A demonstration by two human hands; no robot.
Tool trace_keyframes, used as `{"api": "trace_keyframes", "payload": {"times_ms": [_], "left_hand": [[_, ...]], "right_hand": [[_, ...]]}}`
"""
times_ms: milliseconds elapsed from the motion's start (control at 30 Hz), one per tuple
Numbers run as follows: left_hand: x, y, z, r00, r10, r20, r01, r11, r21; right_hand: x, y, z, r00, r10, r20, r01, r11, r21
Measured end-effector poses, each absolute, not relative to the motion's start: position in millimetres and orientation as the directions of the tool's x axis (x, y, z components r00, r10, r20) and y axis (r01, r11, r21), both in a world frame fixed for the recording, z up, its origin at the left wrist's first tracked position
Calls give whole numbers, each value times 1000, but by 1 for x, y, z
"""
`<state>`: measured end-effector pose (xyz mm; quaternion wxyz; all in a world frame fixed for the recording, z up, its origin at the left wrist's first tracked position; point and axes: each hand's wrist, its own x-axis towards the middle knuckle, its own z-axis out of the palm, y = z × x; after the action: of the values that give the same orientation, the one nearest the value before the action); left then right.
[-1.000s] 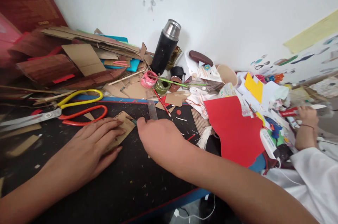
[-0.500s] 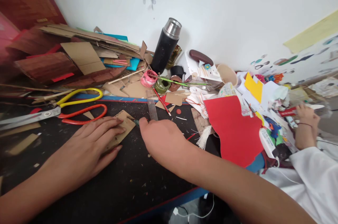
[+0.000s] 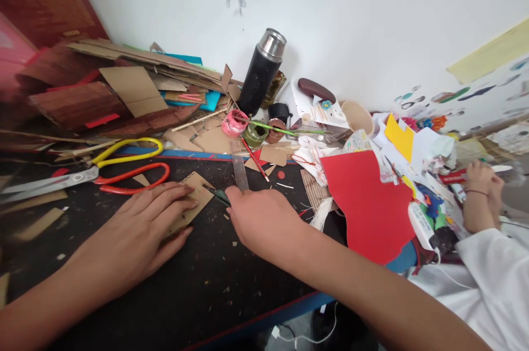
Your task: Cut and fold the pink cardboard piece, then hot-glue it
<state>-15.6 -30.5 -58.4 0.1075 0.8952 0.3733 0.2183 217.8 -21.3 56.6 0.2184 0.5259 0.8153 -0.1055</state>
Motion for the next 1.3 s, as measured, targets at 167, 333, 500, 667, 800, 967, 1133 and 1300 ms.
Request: {"api": "trace_keyframes", "payload": {"times_ms": [167, 333, 500, 667, 800, 967, 1133, 1300], "left_hand": [[-15, -31, -58, 622, 722, 305, 626, -691, 360], [-15, -31, -58, 617, 725, 306, 621, -687, 377], [-15, -31, -58, 624, 720, 303, 620, -692, 369], [-16, -31, -57, 618, 727, 300, 618, -685, 386], [-15, -31, -58, 620, 722, 306, 620, -690, 373], [-15, -30, -56, 636, 700, 324, 618, -714, 328], [-15, -30, -55, 637, 702, 319, 614, -712, 340], [-16, -30, -55, 646, 692, 324, 609, -722, 329]], "right_hand": [[211, -17, 59, -367, 828, -423, 903, 426, 49], [208, -13, 50, -380, 830, -409, 895, 441, 63], [213, -14, 45, -393, 833, -390, 892, 447, 57], [212, -15, 47, -374, 824, -426, 897, 438, 59], [213, -15, 45, -372, 822, -432, 898, 436, 55], [212, -14, 42, -369, 829, -421, 901, 429, 55], [206, -12, 45, -355, 819, -450, 905, 423, 56], [208, -11, 48, -360, 814, -456, 906, 421, 36]]}}
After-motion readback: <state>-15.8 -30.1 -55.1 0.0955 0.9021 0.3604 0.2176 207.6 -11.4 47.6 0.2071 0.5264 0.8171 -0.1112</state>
